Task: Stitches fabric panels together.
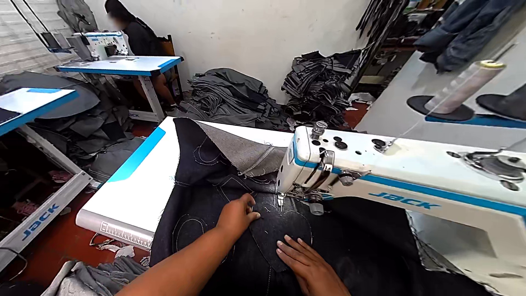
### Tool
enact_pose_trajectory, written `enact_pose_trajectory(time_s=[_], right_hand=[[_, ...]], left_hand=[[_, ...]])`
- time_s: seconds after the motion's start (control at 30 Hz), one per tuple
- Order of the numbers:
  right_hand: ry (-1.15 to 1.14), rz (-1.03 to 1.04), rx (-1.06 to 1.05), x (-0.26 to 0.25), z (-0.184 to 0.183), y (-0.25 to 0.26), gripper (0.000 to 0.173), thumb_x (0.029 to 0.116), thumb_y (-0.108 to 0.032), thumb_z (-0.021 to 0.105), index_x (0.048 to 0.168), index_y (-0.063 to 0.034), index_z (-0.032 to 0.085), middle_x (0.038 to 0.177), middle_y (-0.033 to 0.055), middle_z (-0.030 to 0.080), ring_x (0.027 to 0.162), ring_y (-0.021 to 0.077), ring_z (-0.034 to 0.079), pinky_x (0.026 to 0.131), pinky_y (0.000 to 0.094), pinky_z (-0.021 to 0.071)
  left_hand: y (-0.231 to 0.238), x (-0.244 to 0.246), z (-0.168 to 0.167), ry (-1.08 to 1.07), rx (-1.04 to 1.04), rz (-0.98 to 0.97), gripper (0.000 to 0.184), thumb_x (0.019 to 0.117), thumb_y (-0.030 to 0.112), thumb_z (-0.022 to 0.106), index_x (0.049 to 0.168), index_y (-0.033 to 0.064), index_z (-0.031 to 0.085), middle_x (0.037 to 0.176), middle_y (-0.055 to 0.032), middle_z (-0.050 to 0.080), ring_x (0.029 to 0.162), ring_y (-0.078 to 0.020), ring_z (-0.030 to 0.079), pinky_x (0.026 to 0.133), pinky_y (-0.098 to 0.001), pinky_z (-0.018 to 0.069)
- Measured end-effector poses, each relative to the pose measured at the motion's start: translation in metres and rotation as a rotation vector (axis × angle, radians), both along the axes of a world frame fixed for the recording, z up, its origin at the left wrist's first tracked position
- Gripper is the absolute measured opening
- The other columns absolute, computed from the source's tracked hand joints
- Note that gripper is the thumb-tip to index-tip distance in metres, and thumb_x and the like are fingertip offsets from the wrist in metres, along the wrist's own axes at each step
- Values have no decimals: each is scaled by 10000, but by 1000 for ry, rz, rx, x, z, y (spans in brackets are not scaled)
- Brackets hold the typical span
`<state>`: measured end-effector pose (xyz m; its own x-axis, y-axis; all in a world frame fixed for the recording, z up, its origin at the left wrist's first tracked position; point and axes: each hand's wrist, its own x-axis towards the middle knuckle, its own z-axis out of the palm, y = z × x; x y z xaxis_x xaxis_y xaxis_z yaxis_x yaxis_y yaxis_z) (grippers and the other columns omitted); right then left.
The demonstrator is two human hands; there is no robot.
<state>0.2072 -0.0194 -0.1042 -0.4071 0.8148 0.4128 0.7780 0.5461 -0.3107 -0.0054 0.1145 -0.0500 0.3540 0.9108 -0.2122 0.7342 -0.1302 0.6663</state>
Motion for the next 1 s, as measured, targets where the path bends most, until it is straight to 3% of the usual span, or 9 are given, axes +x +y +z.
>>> enact_pose_trajectory(time_s=[0.07, 0.17, 0.27, 0.37, 0.53, 0.73, 0.87, 0.93, 1.0], right_hand=[[24, 0, -90, -1, 6, -2, 395, 903, 78, 531, 1187, -54, 771, 1322, 106, 705, 1290, 389, 622, 1085, 635, 446], [57, 13, -154, -2, 10, -4, 405, 911, 96, 520, 1197, -49, 767, 1333, 128, 694, 1298, 432, 604, 1093, 679, 408], [49, 49, -157, 0, 11, -3, 401, 930, 91, 522, 1204, -68, 768, 1319, 111, 705, 1294, 421, 610, 1094, 670, 413], [35, 82, -164, 2, 11, -3, 408, 949, 79, 511, 1215, -93, 767, 1313, 92, 711, 1306, 396, 608, 1107, 647, 412], [24, 99, -159, 3, 13, -4, 380, 961, 68, 507, 1187, -80, 775, 1299, 103, 717, 1299, 398, 613, 1107, 640, 410], [30, 83, -178, 3, 12, -6, 392, 963, 52, 516, 1207, -115, 774, 1326, 81, 706, 1323, 375, 599, 1114, 638, 406], [144, 110, -238, 4, 19, -3, 367, 910, 15, 547, 1175, -81, 782, 1320, 111, 704, 1330, 396, 585, 1118, 659, 387], [256, 60, -241, 9, 14, -3, 377, 901, -124, 550, 1204, -51, 761, 1327, 124, 697, 1351, 390, 565, 1142, 668, 346], [239, -159, -226, 9, 12, -8, 459, 979, -338, 524, 1286, -60, 722, 1402, 119, 651, 1419, 425, 479, 1147, 758, 211]], left_hand=[[-6, -3, -1, 13, 35, -31, 347, 1022, 238, 638, 1294, 24, 613, 1110, -142, 694, 1027, -266, 673, 964, -441, 523], [-40, -10, -7, 15, 328, -226, 384, 1029, 253, 588, 1340, 32, 640, 1427, -174, 591, 1350, -338, 543, 1136, -511, 414], [-80, -15, -36, -75, 677, -507, 478, 953, 349, 677, 1329, 55, 658, 1417, -171, 620, 1389, -363, 530, 1154, -553, 405], [-91, -21, -48, -29, 727, -631, 608, 929, 382, 696, 1404, 18, 589, 1424, -171, 619, 1396, -345, 530, 1179, -514, 380], [-91, -22, -51, 12, 754, -632, 513, 990, 355, 617, 1375, 15, 617, 1402, -163, 638, 1366, -330, 563, 1164, -491, 402], [-92, -21, -46, -30, 672, -622, 566, 1005, 430, 580, 1351, -15, 632, 1399, -184, 636, 1362, -355, 563, 1147, -495, 423], [-57, -5, -5, 0, 409, -733, 580, 1065, 464, 456, 1298, -26, 663, 1465, -208, 574, 1453, -382, 449, 1233, -513, 298], [-25, 7, 1, 61, 359, -908, 566, 1062, 409, 514, 1443, -9, 544, 1545, -205, 491, 1510, -364, 363, 1261, -500, 229], [-4, 11, -9, 100, 319, -1035, 682, 1021, 432, 583, 1569, 68, 401, 1636, -143, 382, 1566, -312, 248, 1276, -516, 130]])
